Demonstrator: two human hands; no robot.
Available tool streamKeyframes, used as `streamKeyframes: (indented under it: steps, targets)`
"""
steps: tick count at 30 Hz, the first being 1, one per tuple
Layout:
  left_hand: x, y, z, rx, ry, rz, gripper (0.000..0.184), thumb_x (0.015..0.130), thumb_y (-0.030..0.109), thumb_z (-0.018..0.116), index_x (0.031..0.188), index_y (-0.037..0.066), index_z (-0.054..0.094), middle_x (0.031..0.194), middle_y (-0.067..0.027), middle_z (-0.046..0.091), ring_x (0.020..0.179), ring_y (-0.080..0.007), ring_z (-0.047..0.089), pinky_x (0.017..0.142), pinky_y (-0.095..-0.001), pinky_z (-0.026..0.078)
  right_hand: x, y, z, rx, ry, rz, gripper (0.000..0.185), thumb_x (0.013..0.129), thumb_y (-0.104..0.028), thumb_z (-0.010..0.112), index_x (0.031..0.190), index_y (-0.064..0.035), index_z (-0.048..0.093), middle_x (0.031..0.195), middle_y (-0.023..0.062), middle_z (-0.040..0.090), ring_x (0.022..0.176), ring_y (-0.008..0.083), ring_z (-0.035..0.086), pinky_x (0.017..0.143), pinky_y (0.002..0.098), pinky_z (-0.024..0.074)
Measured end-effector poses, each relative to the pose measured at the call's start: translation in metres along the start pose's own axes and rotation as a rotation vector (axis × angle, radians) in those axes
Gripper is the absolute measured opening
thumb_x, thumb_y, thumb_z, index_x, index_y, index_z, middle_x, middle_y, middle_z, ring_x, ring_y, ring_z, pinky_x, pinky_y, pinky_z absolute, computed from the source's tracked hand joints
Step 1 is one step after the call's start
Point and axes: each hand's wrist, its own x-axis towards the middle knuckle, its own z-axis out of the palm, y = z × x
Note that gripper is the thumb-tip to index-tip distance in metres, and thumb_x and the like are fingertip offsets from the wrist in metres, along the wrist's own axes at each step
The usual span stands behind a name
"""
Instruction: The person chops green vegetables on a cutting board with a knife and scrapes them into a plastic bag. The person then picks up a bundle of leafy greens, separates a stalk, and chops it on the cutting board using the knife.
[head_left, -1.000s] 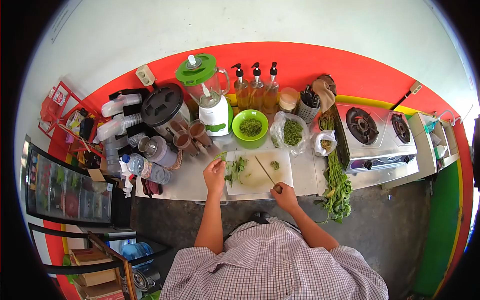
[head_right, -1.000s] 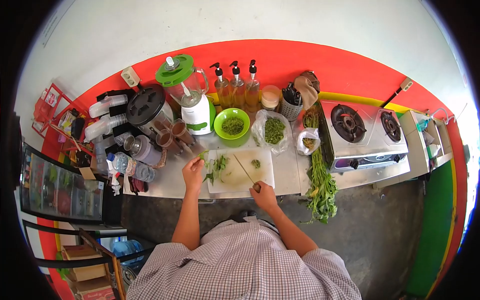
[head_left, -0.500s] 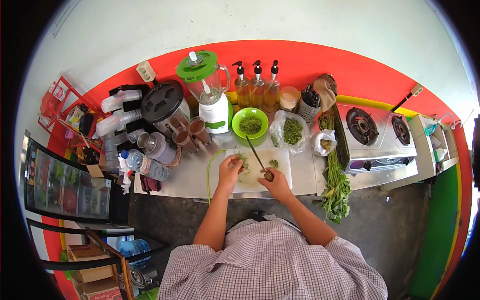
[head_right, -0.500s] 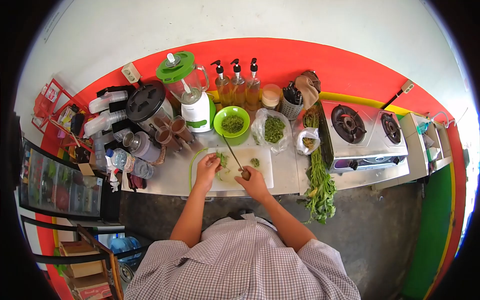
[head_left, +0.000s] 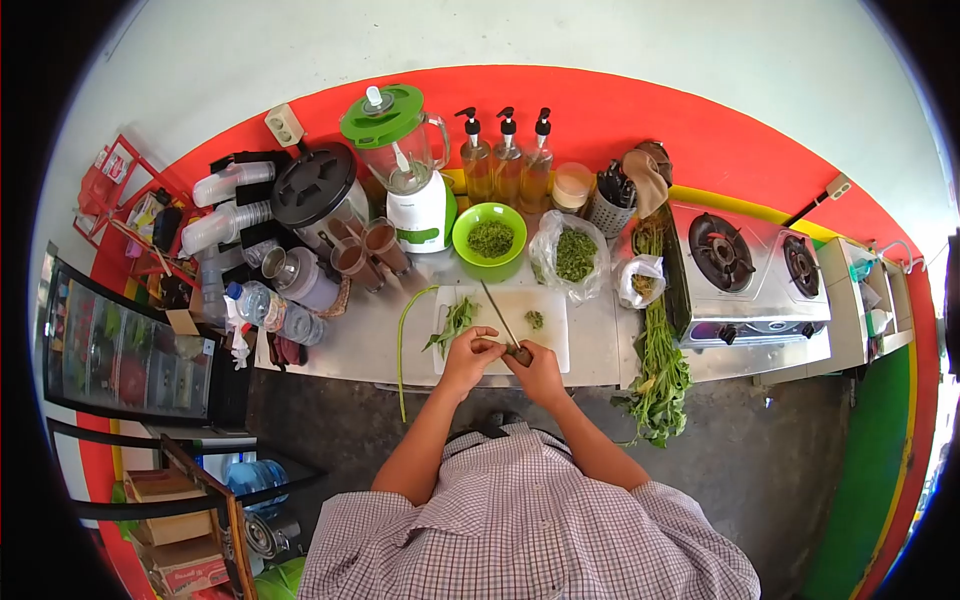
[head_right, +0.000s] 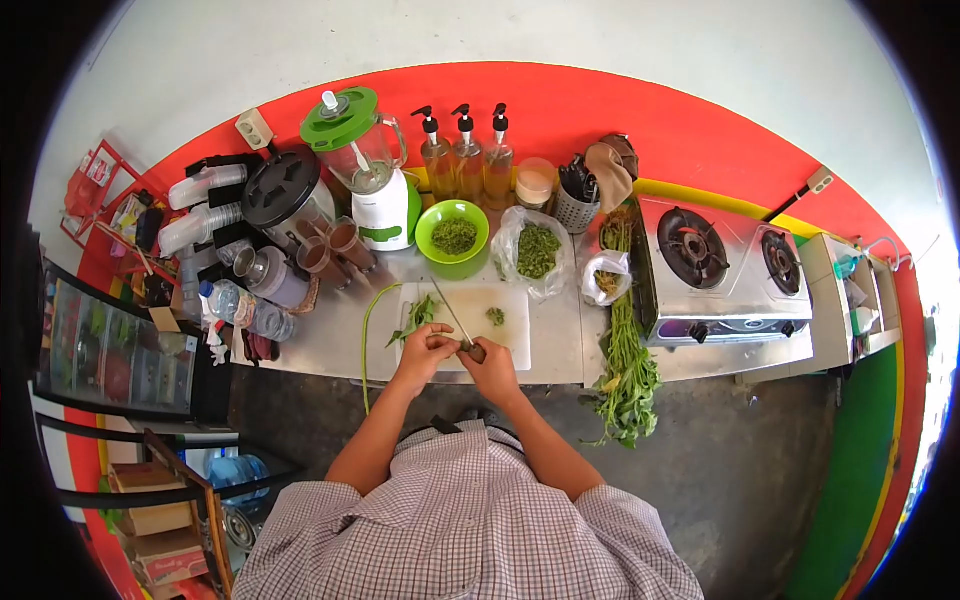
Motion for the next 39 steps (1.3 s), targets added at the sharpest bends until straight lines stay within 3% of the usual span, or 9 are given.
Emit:
streamKeyframes:
  steps: [3,8,14,23,26,28,31,35,39]
  targets:
    - [0.000,-0.010,0.001,0.167,-0.018,0.064,0.030,0.098,0.009,0.067,0.125,-0.002,0.062,0.106,-0.0096,0.073,0.099,-0.0155,0.069,0.086,-0.0311,0.055,0.001,0.008,0.001,0.130,-0.001,0.002,0.024,0.091,-0.018,0.075,0.090,0.0032,0.066,0.067,0.0054,0.062,0.062,0.0085,0.055,0.057,0.0266,0.0442]
    - [-0.019,-0.024,0.018,-0.239,-0.203,-0.119,0.038,0.107,0.016,0.054,0.141,0.002,0.059,0.128,-0.0074,0.067,0.102,-0.0144,0.067,0.088,-0.0274,0.054,-0.005,0.021,0.001,0.435,-0.086,0.141,0.016,0.091,-0.014,0.073,0.091,0.0018,0.068,0.070,0.0007,0.065,0.061,0.0064,0.056,0.055,0.0250,0.0451]
    - [-0.040,-0.064,0.018,-0.021,-0.005,-0.184,0.028,0.102,0.014,0.063,0.124,-0.001,0.070,0.107,-0.0054,0.073,0.091,-0.0123,0.067,0.082,-0.0254,0.054,-0.024,0.050,-0.002,0.172,-0.155,0.149,0.024,0.087,-0.018,0.075,0.098,0.0022,0.070,0.069,0.0040,0.065,0.059,0.0074,0.059,0.054,0.0258,0.0457]
    - [-0.024,-0.079,0.006,0.111,0.254,-0.025,0.014,0.094,0.005,0.071,0.106,-0.001,0.073,0.095,-0.0046,0.073,0.086,-0.0116,0.066,0.080,-0.0265,0.053,-0.045,0.086,-0.005,-0.065,-0.001,0.071,0.052,0.087,-0.023,0.074,0.129,0.0040,0.061,0.087,0.0178,0.070,0.090,0.0279,0.072,0.081,0.0391,0.0547]
    - [-0.008,-0.079,-0.001,0.222,0.346,0.059,0.011,0.093,0.002,0.070,0.104,-0.002,0.071,0.095,-0.0056,0.073,0.087,-0.0126,0.067,0.081,-0.0277,0.054,-0.047,0.077,-0.004,-0.108,-0.018,0.053,0.051,0.088,-0.023,0.074,0.128,0.0054,0.059,0.089,0.0190,0.071,0.080,0.0285,0.074,0.075,0.0390,0.0570]
    - [0.002,-0.070,-0.001,0.370,0.335,0.129,0.011,0.092,0.002,0.071,0.103,-0.003,0.070,0.096,-0.0075,0.074,0.088,-0.0139,0.068,0.080,-0.0284,0.054,-0.046,0.043,-0.013,0.026,-0.118,0.401,0.048,0.089,-0.025,0.075,0.122,0.0068,0.059,0.088,0.0196,0.072,0.063,0.0237,0.072,0.065,0.0371,0.0575]
    - [0.020,-0.055,0.010,0.435,0.214,0.209,0.010,0.091,0.002,0.071,0.100,-0.003,0.070,0.097,-0.0093,0.072,0.085,-0.0164,0.068,0.077,-0.0300,0.054,-0.049,0.057,-0.010,-0.136,-0.018,0.316,0.042,0.088,-0.032,0.074,0.107,0.0044,0.064,0.087,0.0228,0.072,0.084,0.0390,0.072,0.080,0.0468,0.0563]
    - [0.039,-0.065,0.028,0.482,0.140,0.329,0.009,0.089,0.001,0.073,0.097,-0.002,0.070,0.096,-0.0104,0.068,0.081,-0.0201,0.068,0.074,-0.0317,0.054,-0.051,0.068,-0.033,-0.142,-0.149,0.395,0.038,0.089,-0.034,0.074,0.099,0.0031,0.068,0.082,0.0220,0.071,0.081,0.0394,0.071,0.077,0.0465,0.0561]
    - [0.039,-0.086,0.031,0.527,0.132,0.412,0.009,0.086,0.000,0.073,0.095,-0.001,0.070,0.096,-0.0115,0.065,0.079,-0.0241,0.067,0.072,-0.0334,0.055,-0.054,0.081,-0.046,-0.316,-0.089,0.164,0.036,0.091,-0.036,0.072,0.092,0.0003,0.070,0.081,0.0230,0.071,0.079,0.0427,0.069,0.074,0.0493,0.0549]
